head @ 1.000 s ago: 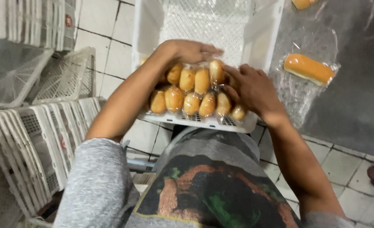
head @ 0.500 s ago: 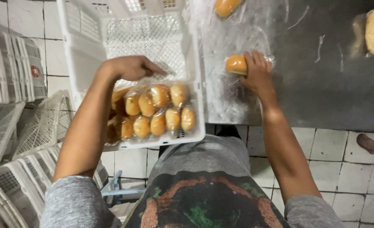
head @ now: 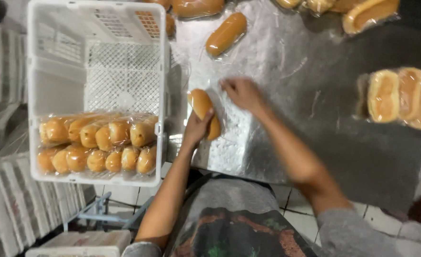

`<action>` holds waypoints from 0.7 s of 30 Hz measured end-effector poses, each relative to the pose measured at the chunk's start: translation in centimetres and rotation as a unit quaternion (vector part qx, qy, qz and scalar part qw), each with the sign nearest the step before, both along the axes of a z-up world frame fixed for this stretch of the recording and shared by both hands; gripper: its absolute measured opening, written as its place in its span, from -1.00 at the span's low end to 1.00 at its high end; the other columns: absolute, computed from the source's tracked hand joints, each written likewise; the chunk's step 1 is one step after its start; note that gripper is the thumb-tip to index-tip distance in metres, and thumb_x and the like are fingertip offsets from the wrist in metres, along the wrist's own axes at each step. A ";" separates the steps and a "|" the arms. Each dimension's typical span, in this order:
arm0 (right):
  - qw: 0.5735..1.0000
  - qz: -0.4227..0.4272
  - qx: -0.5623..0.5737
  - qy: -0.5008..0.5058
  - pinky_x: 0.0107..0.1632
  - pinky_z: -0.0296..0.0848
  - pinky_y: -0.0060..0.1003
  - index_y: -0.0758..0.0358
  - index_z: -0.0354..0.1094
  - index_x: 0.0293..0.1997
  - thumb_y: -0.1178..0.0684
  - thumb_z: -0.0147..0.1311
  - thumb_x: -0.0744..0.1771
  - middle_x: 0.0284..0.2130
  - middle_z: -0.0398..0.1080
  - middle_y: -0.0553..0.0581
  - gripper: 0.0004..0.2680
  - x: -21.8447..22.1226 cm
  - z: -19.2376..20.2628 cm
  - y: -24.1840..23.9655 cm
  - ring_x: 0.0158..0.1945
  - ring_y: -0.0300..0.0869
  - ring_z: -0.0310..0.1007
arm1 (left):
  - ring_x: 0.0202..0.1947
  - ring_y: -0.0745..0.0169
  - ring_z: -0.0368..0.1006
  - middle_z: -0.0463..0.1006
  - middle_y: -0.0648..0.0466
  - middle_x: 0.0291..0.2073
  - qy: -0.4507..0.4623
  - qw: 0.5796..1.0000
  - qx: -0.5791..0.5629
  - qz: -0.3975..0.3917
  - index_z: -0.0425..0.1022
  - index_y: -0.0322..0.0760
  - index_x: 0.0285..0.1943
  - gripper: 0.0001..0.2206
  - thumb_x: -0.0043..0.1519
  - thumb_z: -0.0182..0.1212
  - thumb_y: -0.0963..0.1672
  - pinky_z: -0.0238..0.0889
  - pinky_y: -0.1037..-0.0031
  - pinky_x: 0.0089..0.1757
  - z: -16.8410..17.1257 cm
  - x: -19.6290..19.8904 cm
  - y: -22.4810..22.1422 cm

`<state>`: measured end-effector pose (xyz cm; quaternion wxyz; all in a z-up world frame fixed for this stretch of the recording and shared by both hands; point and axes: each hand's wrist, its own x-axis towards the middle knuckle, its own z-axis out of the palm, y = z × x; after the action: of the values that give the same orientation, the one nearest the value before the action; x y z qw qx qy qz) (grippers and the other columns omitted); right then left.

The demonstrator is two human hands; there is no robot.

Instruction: The person picks up wrapped bread rolls from a metal table and places them into a white plastic crate, arranging them into rows.

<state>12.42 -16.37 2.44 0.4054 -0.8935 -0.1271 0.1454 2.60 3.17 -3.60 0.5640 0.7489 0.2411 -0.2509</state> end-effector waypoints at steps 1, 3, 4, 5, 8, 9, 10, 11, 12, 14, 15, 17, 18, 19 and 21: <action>1.000 0.010 0.005 -0.001 -0.14 0.48 -0.04 0.14 0.53 -0.21 -0.09 -0.01 0.44 -0.43 0.54 0.14 -0.78 3.0 -0.3 0.3 -0.22 0.02 0.61 | 0.17 -0.01 0.48 0.54 -0.05 0.14 -0.001 1.000 0.005 0.010 0.31 -0.01 0.42 -0.34 0.21 0.26 0.21 0.34 0.09 0.12 1.2 -0.9 -0.2; 0.987 0.087 -0.107 -0.079 0.31 0.20 0.10 0.16 0.21 0.39 0.20 -0.08 0.33 0.33 0.26 0.15 -0.59 9.1 -0.6 1.1 0.38 0.08 0.17 | -0.25 0.24 0.50 0.59 0.09 -0.26 -0.036 0.996 0.070 0.044 0.47 -0.17 -0.02 -0.59 0.12 0.25 0.10 0.29 0.40 -0.22 3.5 -2.5 -1.0; 0.986 0.095 -0.104 -0.084 0.31 0.20 0.10 0.16 0.21 0.39 0.20 -0.08 0.33 0.33 0.26 0.15 -0.59 12.0 -2.7 0.6 0.38 0.08 0.17 | -0.25 0.24 0.50 0.59 0.09 -0.26 -0.039 0.995 0.073 0.053 0.47 -0.17 -0.02 -0.59 0.12 0.25 0.10 0.29 0.40 -0.22 2.7 -2.1 -1.1; 0.955 0.141 -0.233 -0.114 0.42 -0.12 0.07 0.21 -0.07 0.49 0.35 0.00 0.28 0.44 0.02 0.21 -0.43 14.4 -5.0 0.4 0.48 0.08 -0.12 | -0.22 0.16 0.52 0.61 0.04 -0.22 -0.022 0.993 0.095 0.067 0.47 -0.19 0.02 -0.58 0.11 0.27 0.08 0.32 0.37 -0.22 1.8 -2.4 -1.2; 0.860 0.151 -0.380 -0.305 0.33 -0.06 -0.06 0.26 -0.12 0.53 0.36 0.07 0.26 0.18 0.13 0.19 -0.37 17.1 -11.8 -1.0 0.26 0.02 0.03 | -0.05 -0.04 0.51 0.58 -0.05 -0.03 -0.013 0.985 0.134 0.110 0.28 -0.19 0.26 -0.42 0.11 0.23 0.08 0.33 0.25 -0.11 0.0 -2.0 -1.3; 0.793 0.102 -0.398 -0.450 0.14 0.32 -0.15 0.25 0.11 0.47 0.21 0.06 0.30 -0.18 0.50 0.10 -0.50 17.4 -14.1 -2.1 -0.07 -0.03 0.46 | 0.09 -0.16 0.48 0.53 -0.10 0.12 -0.023 0.981 0.146 0.125 0.09 -0.17 0.45 -0.27 0.11 0.18 0.10 0.33 0.17 0.00 -0.7 -1.4 -1.4; 0.792 0.105 -0.396 -0.453 0.14 0.32 -0.15 0.25 0.11 0.47 0.21 0.06 0.30 -0.18 0.50 0.10 -0.50 16.0 -13.3 -1.9 -0.07 -0.03 0.46 | 0.09 -0.16 0.48 0.53 -0.10 0.12 -0.023 0.980 0.146 0.130 0.09 -0.17 0.45 -0.27 0.11 0.18 0.10 0.33 0.17 0.00 0.4 0.1 -1.3; 0.868 0.124 -0.337 -0.342 0.12 0.33 -0.06 0.17 0.10 0.46 -0.04 0.15 0.28 -0.10 0.50 0.16 -0.45 14.6 -12.6 -1.8 0.00 0.01 0.47 | 0.18 -0.23 0.41 0.49 -0.18 0.17 -0.026 0.978 0.149 0.140 0.14 -0.18 0.45 -0.33 0.17 0.23 0.06 0.26 0.04 0.11 1.4 1.5 -1.3; 0.925 0.140 -0.273 -0.223 0.10 0.35 0.02 0.08 0.10 0.44 -0.29 0.24 0.25 -0.02 0.50 0.23 -0.37 13.2 -11.8 -1.8 0.07 0.05 0.47 | 0.28 -0.29 0.33 0.45 -0.26 0.22 -0.028 0.976 0.152 0.151 0.18 -0.19 0.44 -0.39 0.23 0.28 0.01 0.20 -0.08 0.22 2.4 3.0 -1.2; 0.978 0.116 -0.136 -0.106 0.02 0.41 0.02 0.14 0.22 0.25 -0.30 0.25 0.26 -0.11 0.52 0.28 -0.48 8.6 -7.9 -1.1 -0.01 0.11 0.52 | 0.30 -0.26 0.31 0.42 -0.24 0.25 -0.029 0.974 0.143 0.172 0.12 -0.19 0.48 -0.32 0.24 0.19 0.12 0.17 -0.02 0.25 3.9 5.0 -2.7; 0.997 0.080 0.005 0.012 -0.06 0.48 0.02 0.19 0.34 0.06 -0.32 0.25 0.27 -0.20 0.53 0.33 -0.57 6.8 -5.8 -0.6 -0.10 0.16 0.57 | 0.32 -0.22 0.30 0.40 -0.22 0.28 -0.039 0.972 0.137 0.187 0.06 -0.19 0.51 -0.24 0.25 0.10 0.23 0.13 0.04 0.27 4.8 6.5 -3.1; 0.985 0.133 0.006 0.112 -0.06 0.49 0.03 0.21 0.40 0.02 -0.20 0.17 0.29 -0.22 0.56 0.31 -0.66 6.2 -4.4 -1.0 -0.08 0.14 0.58 | 0.35 -0.32 0.22 0.31 -0.30 0.32 -0.014 0.974 0.166 0.151 -0.06 -0.22 0.55 -0.06 0.12 0.20 0.26 0.07 0.00 0.31 7.0 8.1 -4.6; 0.961 0.179 0.005 0.212 -0.07 0.50 0.04 0.23 0.46 -0.02 -0.09 0.08 0.31 -0.23 0.58 0.30 -0.74 5.6 -3.8 -1.3 -0.06 0.11 0.60 | 0.38 -0.41 0.15 0.21 -0.37 0.36 0.012 0.975 0.193 0.109 -0.18 -0.25 0.59 0.12 -0.02 0.30 0.30 0.00 -0.04 0.34 8.1 8.6 -5.4; 0.959 0.182 0.005 0.215 -0.07 0.50 0.04 0.23 0.46 -0.02 -0.09 0.08 0.31 -0.23 0.58 0.30 -0.74 6.7 -2.5 -1.6 -0.06 0.11 0.60 | 0.38 -0.41 0.15 0.21 -0.37 0.36 0.016 0.974 0.194 0.112 -0.18 -0.25 0.59 0.12 -0.02 0.30 0.30 0.00 -0.04 0.34 7.5 8.9 -5.6; 0.895 0.296 0.068 0.327 0.17 0.44 0.07 0.44 0.29 0.28 0.15 0.07 0.28 0.13 0.42 0.51 -0.60 8.3 -0.1 -2.2 0.18 0.25 0.45 | 0.32 -0.51 0.18 0.23 -0.43 0.28 -0.034 0.959 0.263 0.104 -0.16 -0.37 0.57 0.12 -0.01 0.36 0.25 0.06 -0.09 0.30 6.2 8.6 -5.9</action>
<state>20.69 -18.58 2.30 0.4219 -0.6870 -0.2551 0.5338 11.24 -2.75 2.63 0.3780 0.8497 0.3555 -0.0934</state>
